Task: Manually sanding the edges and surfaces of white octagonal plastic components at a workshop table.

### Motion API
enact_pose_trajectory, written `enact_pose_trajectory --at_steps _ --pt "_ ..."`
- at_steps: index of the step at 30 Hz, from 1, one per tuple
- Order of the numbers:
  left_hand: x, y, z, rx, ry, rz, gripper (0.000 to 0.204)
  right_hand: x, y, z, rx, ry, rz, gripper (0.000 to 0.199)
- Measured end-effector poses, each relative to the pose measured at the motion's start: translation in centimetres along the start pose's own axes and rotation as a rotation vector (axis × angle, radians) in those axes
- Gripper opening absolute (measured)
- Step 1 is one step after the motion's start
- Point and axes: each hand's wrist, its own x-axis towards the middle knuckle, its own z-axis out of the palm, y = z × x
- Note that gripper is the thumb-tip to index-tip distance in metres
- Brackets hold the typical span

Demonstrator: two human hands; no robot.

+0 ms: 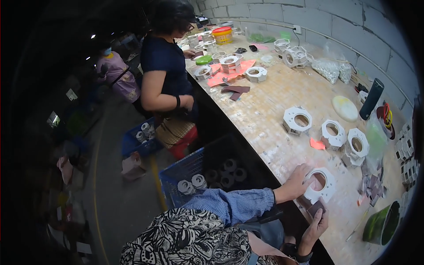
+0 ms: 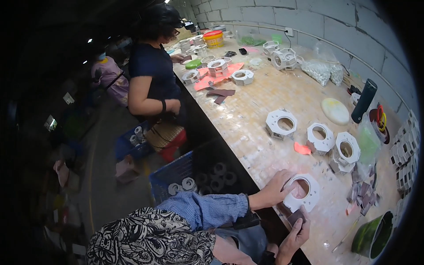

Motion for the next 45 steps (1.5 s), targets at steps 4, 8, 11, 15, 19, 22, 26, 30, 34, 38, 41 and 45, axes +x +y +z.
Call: enact_pose_trajectory --at_steps 4,8,11,15,19,22,26,30,34,38,41,45 --pt "0.1 -1.0 0.4 0.033 -0.016 -0.042 0.037 -0.1 0.1 -0.1 -0.005 0.007 0.019 0.035" --pt "1.3 0.4 -0.9 -0.005 -0.187 -0.078 0.037 -0.1 0.8 -0.5 0.051 0.030 0.064 0.034" --pt "1.7 0.6 -1.5 -0.052 -0.273 -0.121 0.035 -0.8 1.7 -0.8 0.002 0.002 0.120 0.034" --pt "2.6 -0.5 -0.3 -0.115 -0.317 -0.133 0.033 -2.0 2.2 1.9 -0.041 0.158 0.032 0.031" --pt "2.7 -0.9 0.5 -0.207 -0.362 -0.066 0.034 -2.8 0.9 3.7 0.006 0.171 0.036 0.037" --pt "0.9 -1.0 0.8 -0.163 -0.241 -0.045 0.038 -2.7 0.0 4.5 -0.030 0.193 -0.023 0.038" --pt "-0.2 -2.4 2.5 -0.231 -0.100 -0.047 0.045 -2.6 -0.8 4.8 -0.132 0.195 -0.058 0.038" --pt "0.1 -2.6 1.9 -0.250 -0.140 -0.076 0.047 -2.5 1.7 3.7 -0.084 0.145 0.093 0.038" --pt "0.2 -2.5 1.4 -0.255 -0.149 -0.049 0.046 -1.5 2.4 2.7 0.009 0.269 0.054 0.039" --pt "0.3 -2.4 1.7 -0.292 -0.204 -0.114 0.047 -0.4 3.1 0.3 -0.005 0.339 0.094 0.033" --pt "0.2 -2.9 2.1 -0.260 -0.185 -0.094 0.047 0.5 2.9 0.4 -0.044 0.285 0.113 0.029" --pt "0.5 -2.8 2.0 -0.287 -0.217 -0.109 0.049 0.9 2.2 1.5 -0.053 0.151 0.121 0.026"
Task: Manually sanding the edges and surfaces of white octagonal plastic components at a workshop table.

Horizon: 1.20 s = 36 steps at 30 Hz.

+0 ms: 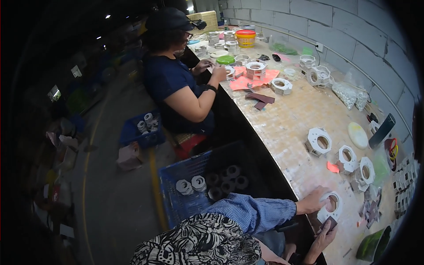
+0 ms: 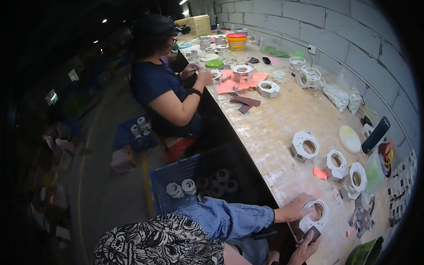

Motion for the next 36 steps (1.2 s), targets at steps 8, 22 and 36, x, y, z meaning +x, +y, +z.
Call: enact_pose_trajectory --at_steps 8,22,36 --pt "-0.5 0.6 -0.6 0.000 -0.038 -0.043 0.049 0.2 -0.6 0.0 -0.123 -0.016 -0.061 0.027" --pt "0.2 0.2 -0.8 0.025 0.013 0.055 0.050 0.3 -1.7 0.8 -0.784 0.114 -0.264 0.037" --pt "-0.2 1.2 -0.8 -0.004 -0.019 0.000 0.051 -0.3 -1.8 0.7 -0.794 0.099 -0.271 0.035"
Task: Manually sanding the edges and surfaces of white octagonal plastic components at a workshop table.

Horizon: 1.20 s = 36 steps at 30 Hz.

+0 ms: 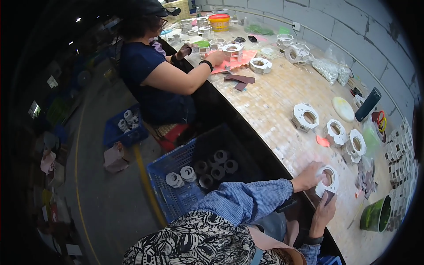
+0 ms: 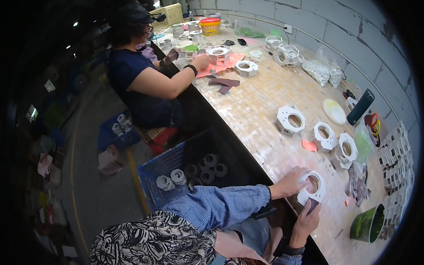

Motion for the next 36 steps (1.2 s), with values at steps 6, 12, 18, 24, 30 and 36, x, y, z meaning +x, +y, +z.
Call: enact_pose_trajectory --at_steps 6,12,18,24,30,36 --pt "-0.1 0.5 -0.3 0.028 -0.047 -0.023 0.051 -0.1 0.2 0.2 0.001 -0.002 -0.002 0.036" --pt "0.1 -0.8 0.3 0.016 0.016 0.026 0.050 -0.1 1.0 0.6 -0.019 -0.020 0.018 0.037" --pt "0.3 -0.5 0.4 -0.014 0.009 0.026 0.051 0.0 1.3 0.6 0.000 -0.057 0.049 0.040" --pt "0.1 -0.7 0.4 0.007 0.035 0.028 0.050 -0.4 0.7 0.4 -0.082 -0.031 0.008 0.043" --pt "-0.7 -0.4 -0.3 0.008 0.019 0.051 0.049 -0.9 0.0 0.2 -0.103 -0.066 0.028 0.045" --pt "1.1 1.4 0.3 -0.079 -0.044 0.113 0.042 0.0 -0.2 -1.0 0.037 -0.123 0.164 0.037"
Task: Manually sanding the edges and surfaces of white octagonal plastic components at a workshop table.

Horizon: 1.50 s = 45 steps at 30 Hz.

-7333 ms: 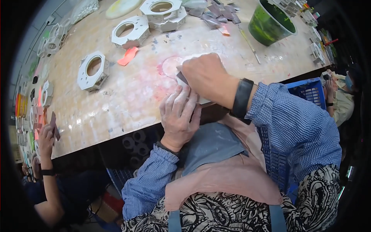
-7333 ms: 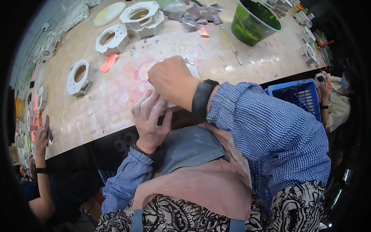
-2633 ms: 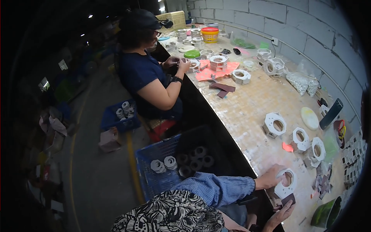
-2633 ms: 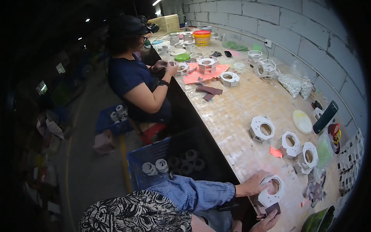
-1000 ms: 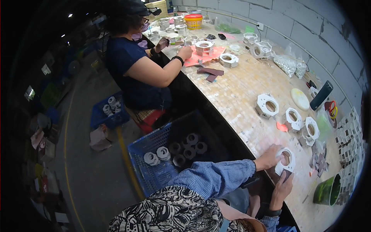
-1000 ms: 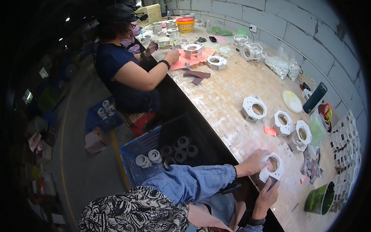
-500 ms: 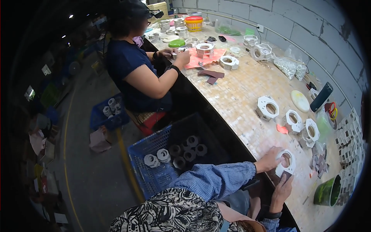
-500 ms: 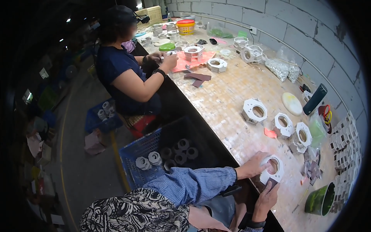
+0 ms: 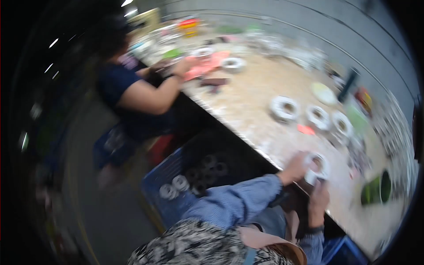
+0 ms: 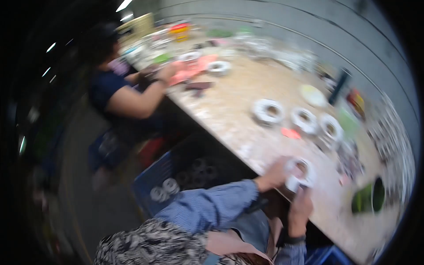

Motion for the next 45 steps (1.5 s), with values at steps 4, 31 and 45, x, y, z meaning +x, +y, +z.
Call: enact_pose_trajectory --at_steps 4,31,45 --pt "-3.4 -3.8 -2.8 0.393 0.179 0.019 0.054 -0.5 -1.4 1.5 -0.070 -0.107 -0.198 0.016" --pt "1.5 -6.3 -5.1 0.007 -0.151 -0.029 0.054 0.6 -0.1 4.7 0.083 0.206 -0.238 0.034" --pt "1.1 -2.5 -4.8 0.806 -0.246 0.907 0.074 -0.6 0.1 5.5 0.088 0.377 -0.274 0.025"
